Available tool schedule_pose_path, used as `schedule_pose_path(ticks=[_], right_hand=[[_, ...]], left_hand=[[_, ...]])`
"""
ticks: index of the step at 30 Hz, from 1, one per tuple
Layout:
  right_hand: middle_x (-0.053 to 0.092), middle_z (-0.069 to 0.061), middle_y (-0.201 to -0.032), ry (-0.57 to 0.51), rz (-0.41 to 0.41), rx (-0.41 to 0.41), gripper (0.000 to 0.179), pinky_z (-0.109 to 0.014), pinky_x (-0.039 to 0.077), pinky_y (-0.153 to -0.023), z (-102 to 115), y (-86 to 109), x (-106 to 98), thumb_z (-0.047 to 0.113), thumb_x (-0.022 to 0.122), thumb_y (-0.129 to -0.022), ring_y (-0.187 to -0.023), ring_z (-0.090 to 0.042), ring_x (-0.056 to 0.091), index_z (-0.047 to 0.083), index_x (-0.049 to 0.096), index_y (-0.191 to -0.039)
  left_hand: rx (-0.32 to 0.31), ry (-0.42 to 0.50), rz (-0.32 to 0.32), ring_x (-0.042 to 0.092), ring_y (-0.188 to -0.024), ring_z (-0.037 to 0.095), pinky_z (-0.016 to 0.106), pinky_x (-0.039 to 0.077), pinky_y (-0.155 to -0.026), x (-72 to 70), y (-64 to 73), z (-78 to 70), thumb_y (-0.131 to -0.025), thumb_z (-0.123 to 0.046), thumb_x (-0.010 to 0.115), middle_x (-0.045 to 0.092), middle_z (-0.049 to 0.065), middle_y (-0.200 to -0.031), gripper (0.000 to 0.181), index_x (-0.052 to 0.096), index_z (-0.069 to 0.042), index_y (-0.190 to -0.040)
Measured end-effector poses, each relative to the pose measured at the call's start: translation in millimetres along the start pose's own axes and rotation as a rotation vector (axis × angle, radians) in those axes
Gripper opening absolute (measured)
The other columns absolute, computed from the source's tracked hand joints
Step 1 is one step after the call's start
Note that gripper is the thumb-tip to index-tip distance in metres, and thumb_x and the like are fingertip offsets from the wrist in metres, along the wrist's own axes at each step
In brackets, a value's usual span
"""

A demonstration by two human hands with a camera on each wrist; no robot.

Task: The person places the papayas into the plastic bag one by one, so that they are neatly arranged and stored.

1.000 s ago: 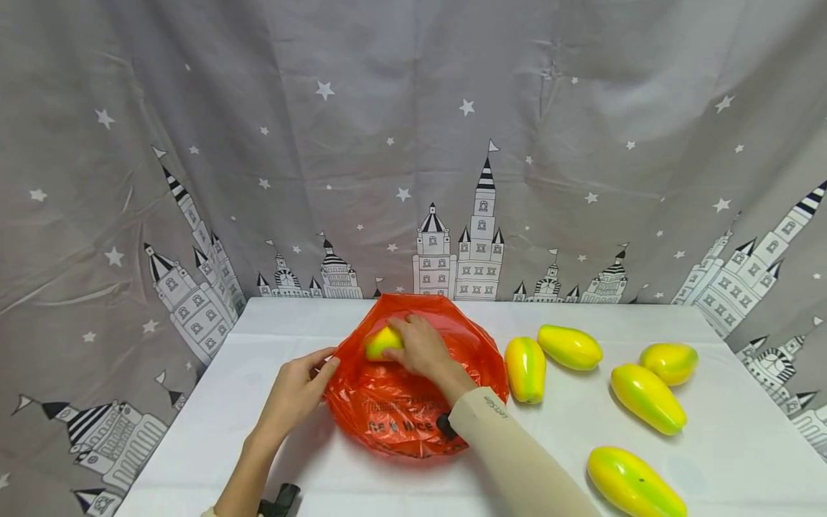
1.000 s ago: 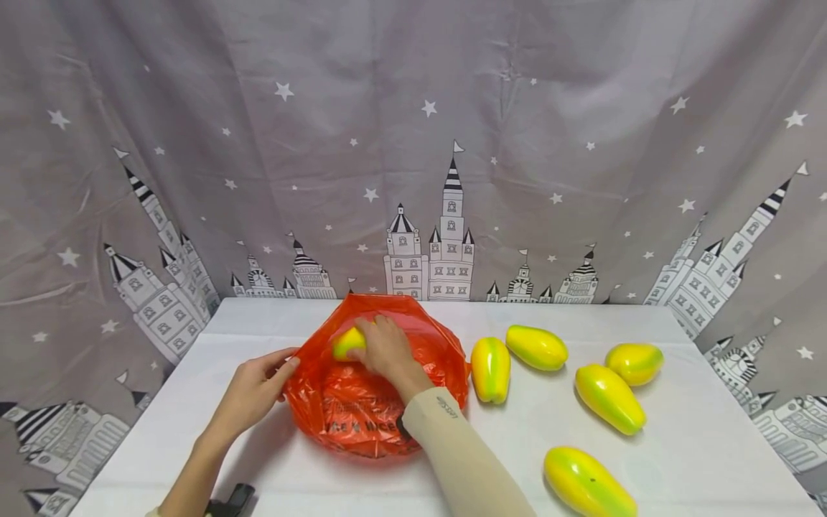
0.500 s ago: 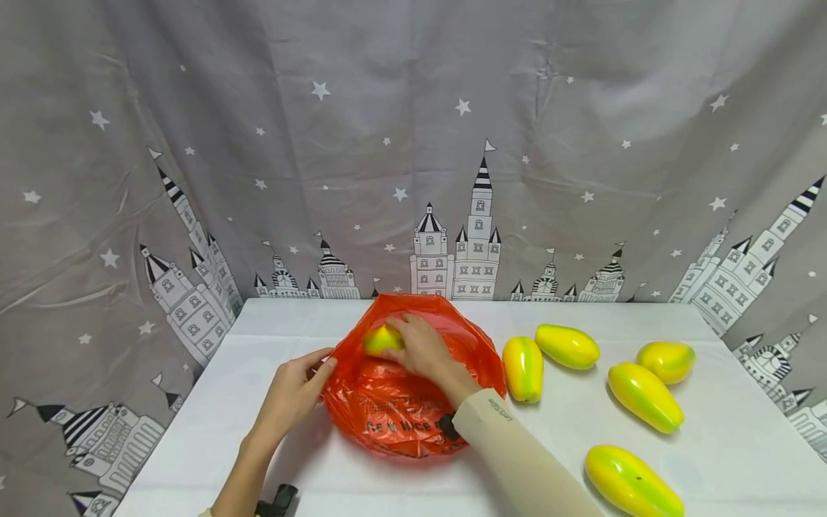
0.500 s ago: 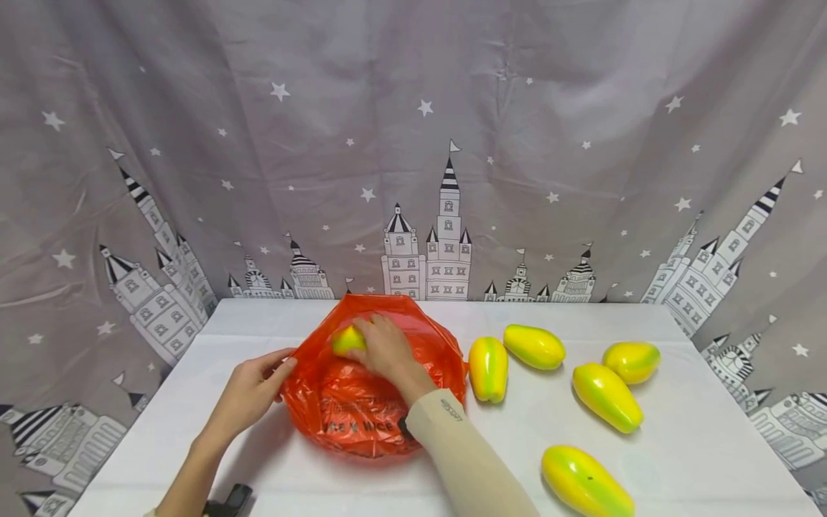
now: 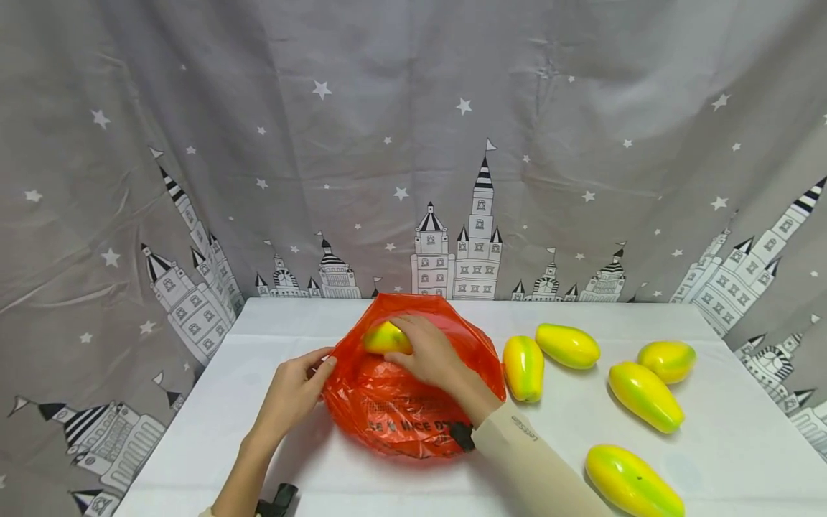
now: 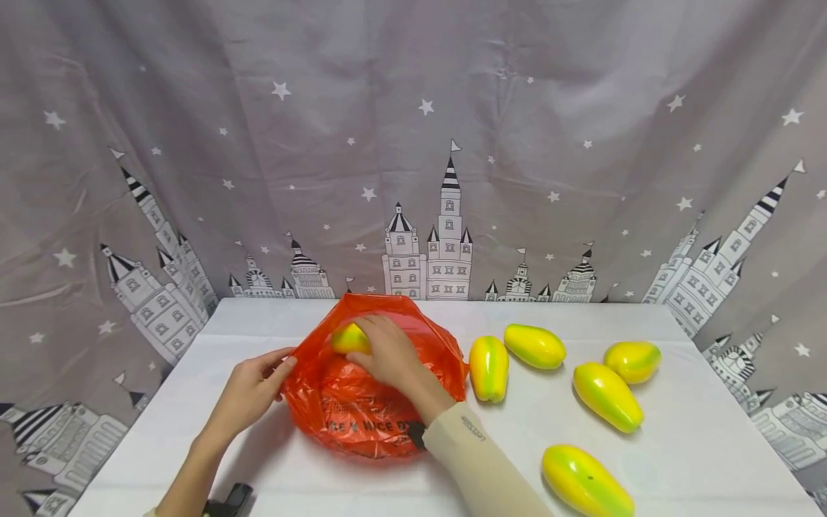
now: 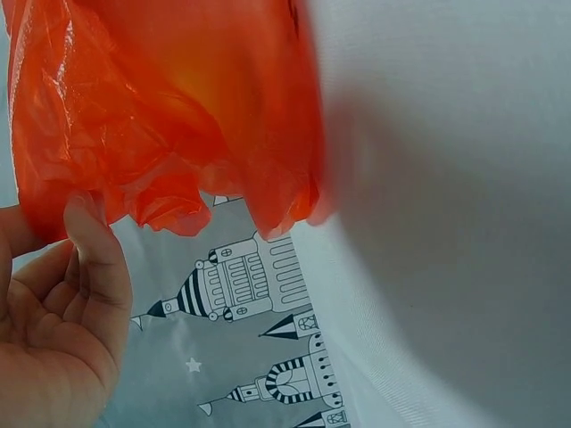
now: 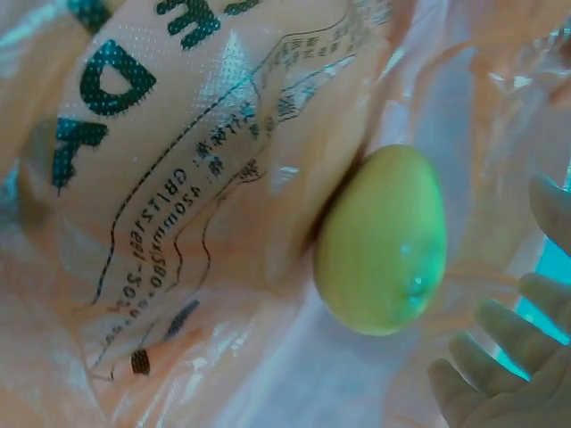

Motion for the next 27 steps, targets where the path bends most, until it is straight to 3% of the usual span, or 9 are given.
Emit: schedule_pose_path(ticks=[4, 11, 27], right_hand=[[0.055, -0.008, -0.138, -0.03, 0.021, 0.03, 0.063, -0.043, 0.035, -0.11, 4.7, 7.4, -8.5, 0.028, 0.075, -0.09, -0.129, -0.027, 0.047, 0.005, 0.049, -0.143], [0.053, -0.009, -0.141, 0.009, 0.041, 0.053, 0.066, -0.043, 0.033, -0.112, 16.0, 16.0, -19.5, 0.032, 0.074, -0.089, -0.132, -0.028, 0.045, 0.005, 0.048, -0.143], [0.049, -0.012, -0.146, -0.003, 0.057, 0.031, 0.067, -0.044, 0.03, -0.113, 22.5, 48.3, -44.6, 0.036, 0.073, -0.09, -0.137, -0.027, 0.04, 0.004, 0.049, -0.143]], left_hand=[[-0.001, -0.007, 0.004, 0.06, -0.061, 0.021, 0.026, 0.051, -0.052, 0.0, -0.7, -0.7, -0.1, -0.015, 0.06, 0.068, 0.009, -0.084, 0.031, 0.065, 0.003, -0.125], [-0.011, -0.011, 0.006, 0.059, -0.061, 0.017, 0.026, 0.051, -0.053, -0.7, -0.3, -1.1, -0.1, -0.015, 0.06, 0.069, 0.009, -0.085, 0.032, 0.065, 0.003, -0.125], [-0.015, -0.007, 0.017, 0.059, -0.064, 0.017, 0.027, 0.052, -0.053, 0.5, -0.1, -2.3, -0.1, -0.016, 0.06, 0.069, 0.01, -0.087, 0.033, 0.064, 0.003, -0.126]])
Point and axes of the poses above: each hand's wrist, its own y-axis away from the middle knuckle, its own x-axis out of the palm, z = x × y, the point moved 3 cm from there along -y, towards the middle knuckle
